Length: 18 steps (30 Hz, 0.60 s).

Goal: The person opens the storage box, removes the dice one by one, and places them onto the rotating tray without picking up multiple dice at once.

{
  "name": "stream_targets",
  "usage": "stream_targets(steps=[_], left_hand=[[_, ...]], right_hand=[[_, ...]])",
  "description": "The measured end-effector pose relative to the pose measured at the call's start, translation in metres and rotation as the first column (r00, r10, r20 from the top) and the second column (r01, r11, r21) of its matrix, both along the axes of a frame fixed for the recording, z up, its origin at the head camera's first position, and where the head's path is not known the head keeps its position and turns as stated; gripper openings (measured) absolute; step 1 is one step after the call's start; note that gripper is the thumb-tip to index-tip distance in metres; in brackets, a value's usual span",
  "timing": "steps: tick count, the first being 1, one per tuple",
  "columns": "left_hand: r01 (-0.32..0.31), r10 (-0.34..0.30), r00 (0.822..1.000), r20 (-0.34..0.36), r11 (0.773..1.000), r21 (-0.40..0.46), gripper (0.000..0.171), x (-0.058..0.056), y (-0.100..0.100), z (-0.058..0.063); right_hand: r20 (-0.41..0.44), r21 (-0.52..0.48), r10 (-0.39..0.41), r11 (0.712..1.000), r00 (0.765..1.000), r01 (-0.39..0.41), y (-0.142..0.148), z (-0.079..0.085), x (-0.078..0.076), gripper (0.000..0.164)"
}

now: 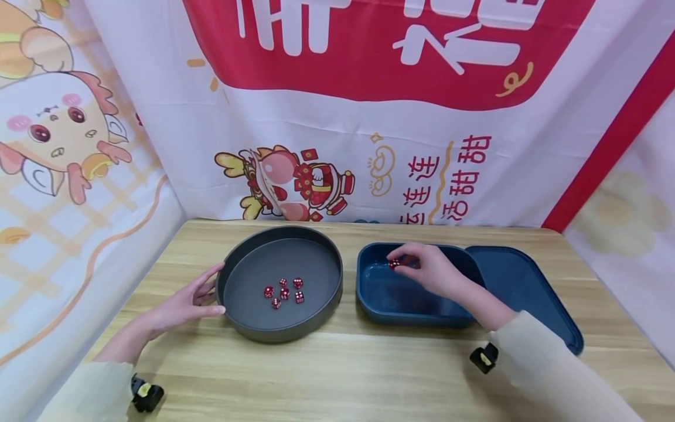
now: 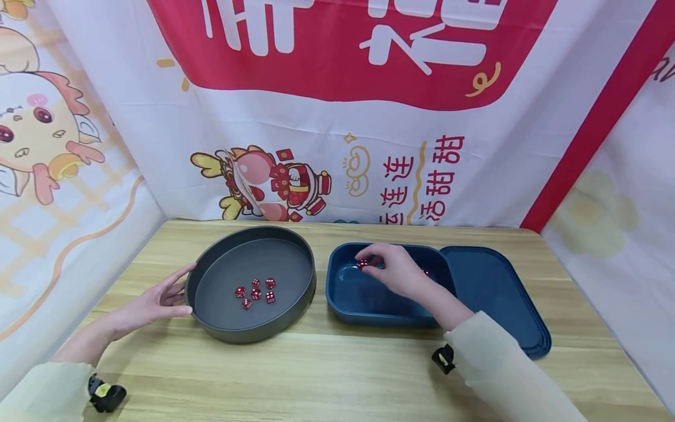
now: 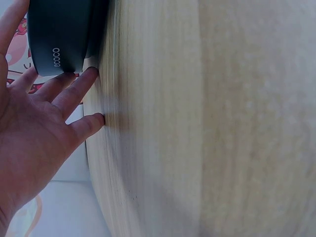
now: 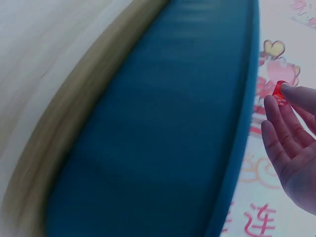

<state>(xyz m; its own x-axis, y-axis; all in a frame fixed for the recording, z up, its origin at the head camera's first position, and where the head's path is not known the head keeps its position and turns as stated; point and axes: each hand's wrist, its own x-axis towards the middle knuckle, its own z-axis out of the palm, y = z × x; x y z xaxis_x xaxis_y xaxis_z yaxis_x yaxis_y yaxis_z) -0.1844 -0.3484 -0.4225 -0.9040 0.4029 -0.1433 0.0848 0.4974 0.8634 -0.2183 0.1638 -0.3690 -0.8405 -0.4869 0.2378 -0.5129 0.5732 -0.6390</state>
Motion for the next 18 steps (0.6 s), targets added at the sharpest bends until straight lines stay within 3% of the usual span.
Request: stream_targets(steps=[10, 18], left_hand=[[-0.004, 0.004, 1.0, 0.001, 1.0, -0.004, 0.094, 0.0, 0.0, 0.001], [-0.006, 0.006, 1.0, 0.003, 1.0, -0.012, 0.094, 0.0, 0.001, 0.001]], right_hand=[[0.001, -0.05, 0.074, 0.996, 0.997, -0.074, -0.054, 0.004, -0.005, 0.021], [0.037, -0.012, 0.118, 0.993, 0.992, -0.118, -0.101, -0.002, -0.004, 0.022]])
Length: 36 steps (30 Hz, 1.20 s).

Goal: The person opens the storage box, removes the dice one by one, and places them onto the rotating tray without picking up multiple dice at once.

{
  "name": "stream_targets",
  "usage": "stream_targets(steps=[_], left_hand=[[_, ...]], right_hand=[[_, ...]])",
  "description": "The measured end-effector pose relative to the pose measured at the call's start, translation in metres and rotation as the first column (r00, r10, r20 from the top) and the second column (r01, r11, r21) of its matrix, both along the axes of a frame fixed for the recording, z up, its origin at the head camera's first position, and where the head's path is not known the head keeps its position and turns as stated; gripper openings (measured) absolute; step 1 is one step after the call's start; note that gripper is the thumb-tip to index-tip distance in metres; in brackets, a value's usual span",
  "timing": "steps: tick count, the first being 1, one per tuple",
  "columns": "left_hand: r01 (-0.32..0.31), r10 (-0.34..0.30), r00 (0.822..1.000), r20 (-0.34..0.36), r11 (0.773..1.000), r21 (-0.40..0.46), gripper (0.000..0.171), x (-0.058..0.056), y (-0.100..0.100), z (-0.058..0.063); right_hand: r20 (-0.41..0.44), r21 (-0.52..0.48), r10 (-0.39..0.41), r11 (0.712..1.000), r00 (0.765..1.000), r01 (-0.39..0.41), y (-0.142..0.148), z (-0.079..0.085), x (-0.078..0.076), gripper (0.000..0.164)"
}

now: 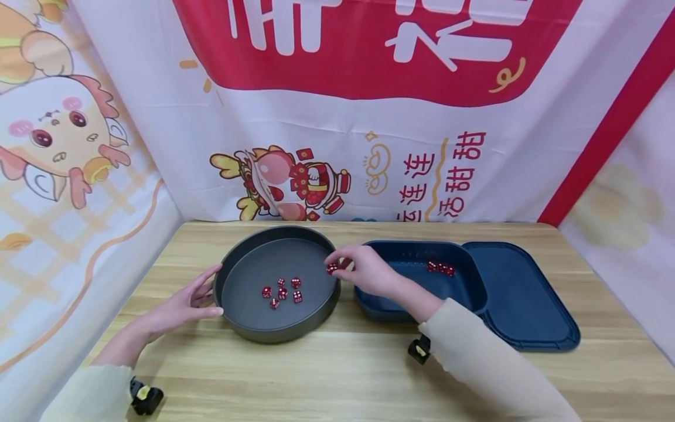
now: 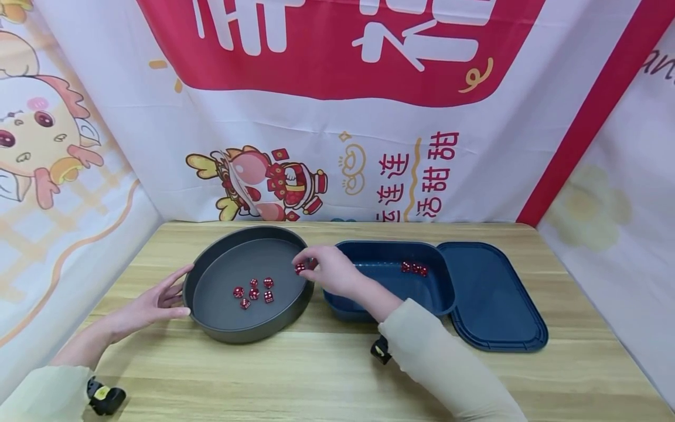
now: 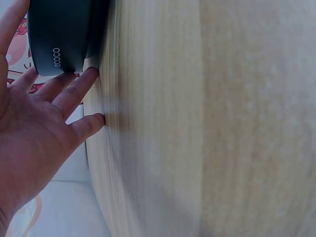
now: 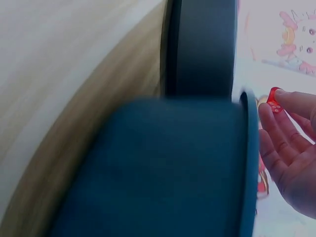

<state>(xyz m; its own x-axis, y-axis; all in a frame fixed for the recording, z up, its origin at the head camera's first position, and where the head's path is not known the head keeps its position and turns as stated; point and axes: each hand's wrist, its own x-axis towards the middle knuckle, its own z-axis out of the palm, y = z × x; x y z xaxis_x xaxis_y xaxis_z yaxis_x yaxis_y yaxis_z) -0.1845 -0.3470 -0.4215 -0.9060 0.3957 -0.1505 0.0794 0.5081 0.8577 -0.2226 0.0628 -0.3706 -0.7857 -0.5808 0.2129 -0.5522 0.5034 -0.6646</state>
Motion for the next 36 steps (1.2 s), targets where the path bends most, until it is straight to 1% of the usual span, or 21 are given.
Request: stream_targets(steps=[9, 15, 20, 25, 32, 36], left_hand=[[0.007, -0.007, 1.0, -0.008, 1.0, 0.017, 0.094, -0.001, 0.0, 0.0], [0.004, -0.004, 1.0, -0.015, 1.0, 0.008, 0.095, -0.001, -0.002, 0.001], [-0.001, 0.001, 1.0, -0.005, 1.0, 0.008, 0.095, -0.001, -0.004, 0.001], [-0.004, 0.004, 1.0, -0.007, 1.0, 0.01, 0.095, -0.001, -0.005, 0.0], [0.002, -0.002, 1.0, -0.006, 1.0, 0.01, 0.094, -0.001, -0.003, -0.001], [0.001, -0.001, 1.0, -0.002, 1.0, 0.012, 0.093, -0.001, -0.002, -0.002]], right_hand=[[0.094, 0.084, -0.007, 0.996, 0.996, -0.001, -0.043, -0.006, -0.003, 0.023], [0.127, 0.092, -0.005, 0.996, 0.992, -0.007, -0.071, -0.013, -0.005, 0.024], [0.119, 0.104, -0.01, 0.995, 0.993, -0.002, -0.094, -0.02, -0.009, 0.022], [0.105, 0.125, -0.034, 0.992, 0.994, 0.021, -0.112, -0.027, -0.016, 0.022], [0.093, 0.166, -0.063, 0.985, 0.994, 0.047, -0.127, -0.036, -0.028, 0.022], [0.095, 0.152, -0.075, 0.987, 0.993, 0.06, -0.132, -0.039, -0.035, 0.021]])
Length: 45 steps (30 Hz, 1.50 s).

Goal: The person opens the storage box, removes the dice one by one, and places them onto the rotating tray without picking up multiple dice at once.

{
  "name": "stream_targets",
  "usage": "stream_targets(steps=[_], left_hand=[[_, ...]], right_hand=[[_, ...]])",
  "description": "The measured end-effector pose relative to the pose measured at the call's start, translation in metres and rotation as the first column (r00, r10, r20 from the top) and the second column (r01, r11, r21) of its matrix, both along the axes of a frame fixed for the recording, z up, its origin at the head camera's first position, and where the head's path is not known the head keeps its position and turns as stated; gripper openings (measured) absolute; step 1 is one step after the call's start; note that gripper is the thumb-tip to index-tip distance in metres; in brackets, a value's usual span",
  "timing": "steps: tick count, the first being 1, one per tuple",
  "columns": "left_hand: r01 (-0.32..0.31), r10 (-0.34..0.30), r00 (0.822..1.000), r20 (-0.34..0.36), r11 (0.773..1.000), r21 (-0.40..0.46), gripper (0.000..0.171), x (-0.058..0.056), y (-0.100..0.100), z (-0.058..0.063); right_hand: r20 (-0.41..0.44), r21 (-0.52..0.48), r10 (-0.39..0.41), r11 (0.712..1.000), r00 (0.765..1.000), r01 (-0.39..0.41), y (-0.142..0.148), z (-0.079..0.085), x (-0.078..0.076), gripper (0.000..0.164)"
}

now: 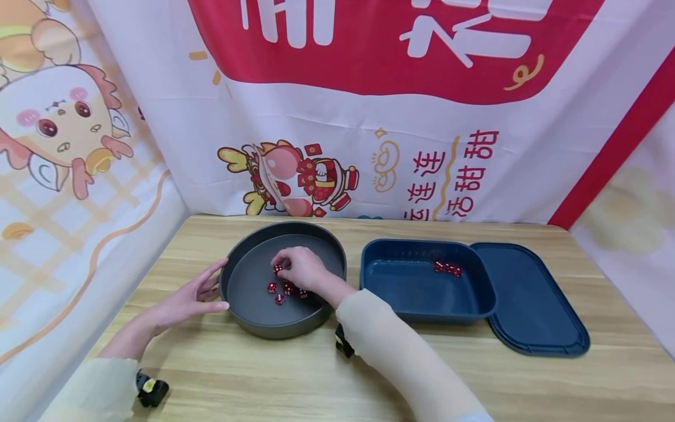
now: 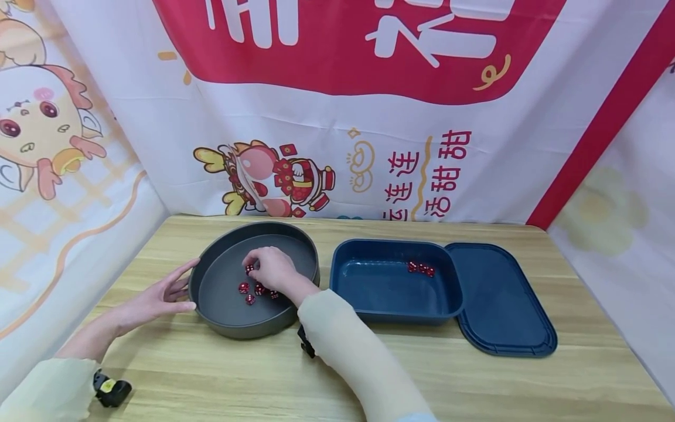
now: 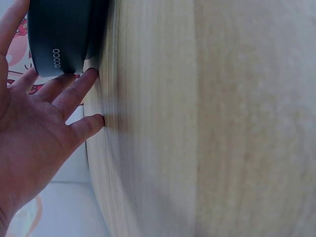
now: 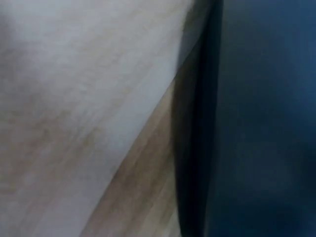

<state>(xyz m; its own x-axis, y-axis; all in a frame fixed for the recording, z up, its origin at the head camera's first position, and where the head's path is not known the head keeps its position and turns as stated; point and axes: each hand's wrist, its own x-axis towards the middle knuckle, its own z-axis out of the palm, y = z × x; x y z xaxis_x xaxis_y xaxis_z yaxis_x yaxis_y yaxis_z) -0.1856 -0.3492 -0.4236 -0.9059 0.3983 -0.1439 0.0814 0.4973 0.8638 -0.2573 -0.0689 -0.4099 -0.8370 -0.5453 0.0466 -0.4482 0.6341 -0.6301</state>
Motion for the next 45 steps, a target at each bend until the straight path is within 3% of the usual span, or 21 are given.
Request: stream_targets(steps=[8, 18, 25, 31, 45], left_hand=[[0.001, -0.001, 1.0, 0.014, 1.0, 0.001, 0.094, -0.002, 0.006, 0.002], [-0.001, 0.001, 1.0, 0.02, 1.0, -0.005, 0.095, -0.003, 0.008, 0.004], [-0.003, 0.003, 1.0, 0.003, 1.0, -0.009, 0.095, -0.002, 0.006, 0.003], [-0.006, 0.006, 1.0, -0.009, 1.0, -0.01, 0.095, 0.0, 0.004, 0.004], [0.0, 0.0, 1.0, -0.004, 1.0, -0.001, 0.095, 0.003, 0.004, 0.002]], right_hand=[[0.057, -0.042, -0.02, 0.999, 0.998, 0.023, 0.004, -0.006, -0.008, 0.02], [0.09, -0.114, -0.015, 0.993, 0.996, 0.026, 0.007, -0.003, -0.005, 0.022], [0.087, -0.201, 0.01, 0.98, 0.996, 0.007, 0.01, 0.01, 0.005, 0.022], [0.095, -0.199, 0.01, 0.98, 0.995, 0.009, 0.021, 0.028, 0.017, 0.021], [0.057, -0.177, 0.093, 0.981, 0.994, -0.082, 0.081, 0.048, 0.038, 0.023]])
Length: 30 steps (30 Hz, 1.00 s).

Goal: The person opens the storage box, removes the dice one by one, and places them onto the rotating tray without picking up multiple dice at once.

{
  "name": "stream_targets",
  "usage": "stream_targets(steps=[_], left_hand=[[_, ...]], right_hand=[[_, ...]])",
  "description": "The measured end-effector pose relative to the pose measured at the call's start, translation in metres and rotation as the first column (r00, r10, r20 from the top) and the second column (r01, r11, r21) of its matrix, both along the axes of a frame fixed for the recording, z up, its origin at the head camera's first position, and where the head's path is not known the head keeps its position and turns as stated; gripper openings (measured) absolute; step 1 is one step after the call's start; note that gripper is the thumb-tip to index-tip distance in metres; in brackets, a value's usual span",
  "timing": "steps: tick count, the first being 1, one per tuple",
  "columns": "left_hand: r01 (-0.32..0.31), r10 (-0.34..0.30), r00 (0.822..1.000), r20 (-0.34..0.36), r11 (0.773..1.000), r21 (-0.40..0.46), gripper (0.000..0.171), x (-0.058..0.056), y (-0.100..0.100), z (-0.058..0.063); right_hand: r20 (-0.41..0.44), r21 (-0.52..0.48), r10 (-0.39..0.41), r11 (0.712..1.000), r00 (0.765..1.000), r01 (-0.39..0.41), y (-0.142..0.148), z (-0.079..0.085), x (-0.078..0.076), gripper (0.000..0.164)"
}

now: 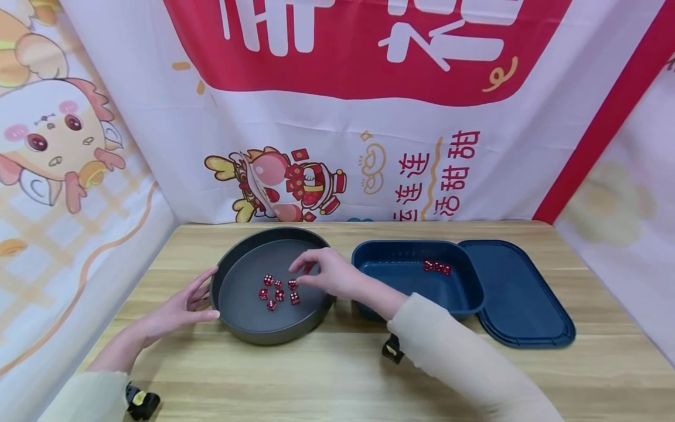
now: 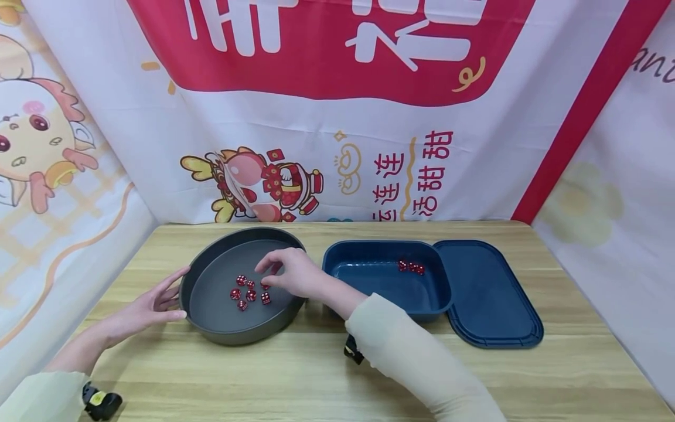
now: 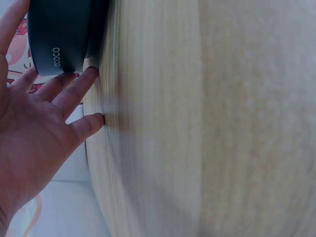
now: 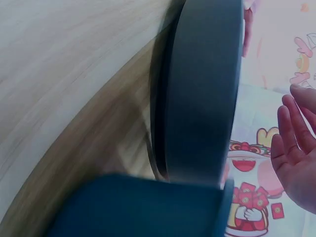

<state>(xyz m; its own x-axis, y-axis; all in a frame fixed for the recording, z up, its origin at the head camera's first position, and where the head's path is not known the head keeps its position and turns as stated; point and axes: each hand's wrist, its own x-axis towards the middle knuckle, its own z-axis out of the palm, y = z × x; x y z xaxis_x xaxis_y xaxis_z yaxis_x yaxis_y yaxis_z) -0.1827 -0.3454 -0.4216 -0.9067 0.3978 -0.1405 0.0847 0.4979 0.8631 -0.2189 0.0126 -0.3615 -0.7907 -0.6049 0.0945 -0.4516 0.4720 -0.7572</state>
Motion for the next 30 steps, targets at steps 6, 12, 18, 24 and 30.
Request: stream_targets(steps=[6, 12, 18, 24, 30], left_hand=[[-0.004, 0.004, 1.0, 0.007, 1.0, -0.003, 0.096, 0.001, -0.001, -0.001], [0.001, -0.001, 1.0, -0.005, 1.0, -0.002, 0.094, 0.001, 0.0, 0.0], [0.003, -0.003, 1.0, -0.005, 1.0, -0.003, 0.094, 0.0, 0.0, 0.0], [-0.002, 0.002, 1.0, -0.005, 1.0, -0.013, 0.095, 0.001, -0.001, -0.001], [0.003, -0.003, 1.0, 0.005, 1.0, -0.019, 0.094, 0.001, -0.001, 0.002]], right_hand=[[-0.049, -0.016, 0.015, 1.0, 0.999, -0.016, 0.029, 0.004, 0.009, 0.02], [-0.08, -0.055, -0.013, 0.998, 0.997, 0.009, 0.064, 0.002, 0.013, 0.02], [-0.092, -0.072, -0.056, 0.996, 0.994, 0.049, 0.102, -0.005, 0.016, 0.02], [-0.088, -0.07, -0.094, 0.994, 0.992, 0.088, 0.136, -0.015, 0.021, 0.022], [-0.097, -0.044, -0.156, 0.987, 0.983, 0.153, 0.166, -0.025, 0.024, 0.023]])
